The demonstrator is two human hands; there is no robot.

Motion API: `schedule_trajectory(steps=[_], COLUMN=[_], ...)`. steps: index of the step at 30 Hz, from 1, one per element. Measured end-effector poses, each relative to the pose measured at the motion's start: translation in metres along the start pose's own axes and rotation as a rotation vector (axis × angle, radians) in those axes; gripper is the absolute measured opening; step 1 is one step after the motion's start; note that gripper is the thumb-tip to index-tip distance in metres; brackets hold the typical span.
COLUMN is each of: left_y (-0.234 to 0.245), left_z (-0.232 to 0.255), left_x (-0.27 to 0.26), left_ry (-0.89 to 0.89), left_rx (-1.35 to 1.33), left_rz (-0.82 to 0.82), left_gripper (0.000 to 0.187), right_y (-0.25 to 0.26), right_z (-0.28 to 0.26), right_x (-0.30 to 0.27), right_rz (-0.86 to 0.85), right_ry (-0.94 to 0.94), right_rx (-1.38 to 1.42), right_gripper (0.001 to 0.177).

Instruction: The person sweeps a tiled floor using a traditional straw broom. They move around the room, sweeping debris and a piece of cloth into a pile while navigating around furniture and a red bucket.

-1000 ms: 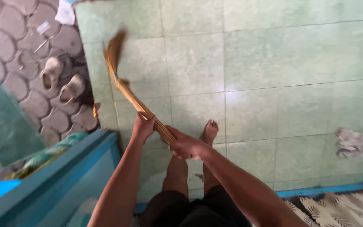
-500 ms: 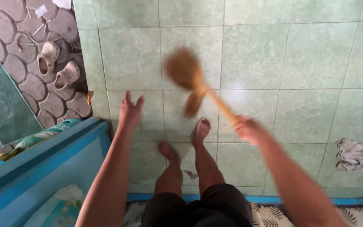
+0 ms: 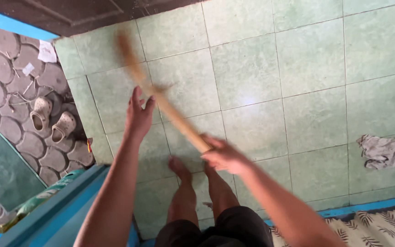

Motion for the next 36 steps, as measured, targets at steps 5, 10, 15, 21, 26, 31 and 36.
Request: schedule_trajectory(steps=[5, 10, 15, 21, 26, 31, 36], left_y=[0.002, 0.013, 0.023, -0.026, -0.068, -0.115, -0.143], left_z=[0.015, 0.005, 0.003, 0.024, 0.059, 0.081, 0.079], left_x=[0.033, 0.075, 0.117, 0.143, 0.144, 0.123, 0.086], left_ry=[-0.037, -0.097, -0.037, -0.064, -0.102, -0.177, -0.192], left_rx=[0.090, 0.082, 0.092, 0.043, 0.102, 0.111, 0.149], left_rz=[-0.038, -0.118, -0.226, -0.401, -0.561, -0.735, -0.870], left_gripper=[0.072, 0.074, 0.077, 0.078, 0.077, 0.074, 0.073], right_y=[-0.090, -0.002, 0.168, 0.136, 0.016, -0.029, 0.028], right_z=[-0.005, -0.017, -0.064, -0.095, -0.039, 0.055, 0.187], right_x=[0.123, 0.250, 0.217, 0.084, -0.010, 0.044, 0.138], right_rz=[-0.154, 0.127, 0.633, 0.877, 0.397, 0.260, 0.967], right_ry=[-0.092, -0.008, -0.049, -0.005, -0.091, -0.070, 0.162], right_rx=[0.195, 0.146, -0.055, -0.053, 0.254, 0.177, -0.119], right_gripper=[0.077, 0.048, 0.021, 0.061, 0.076, 0.068, 0.035])
Point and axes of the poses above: each hand's wrist, its own x-axis towards the middle knuckle, its own y-axis out of the back of the hand, z = x × y, the point moved 1 cm from there along x, towards the middle knuckle, and after that the axes turned 15 degrees about -x, right-handed, at the moved point
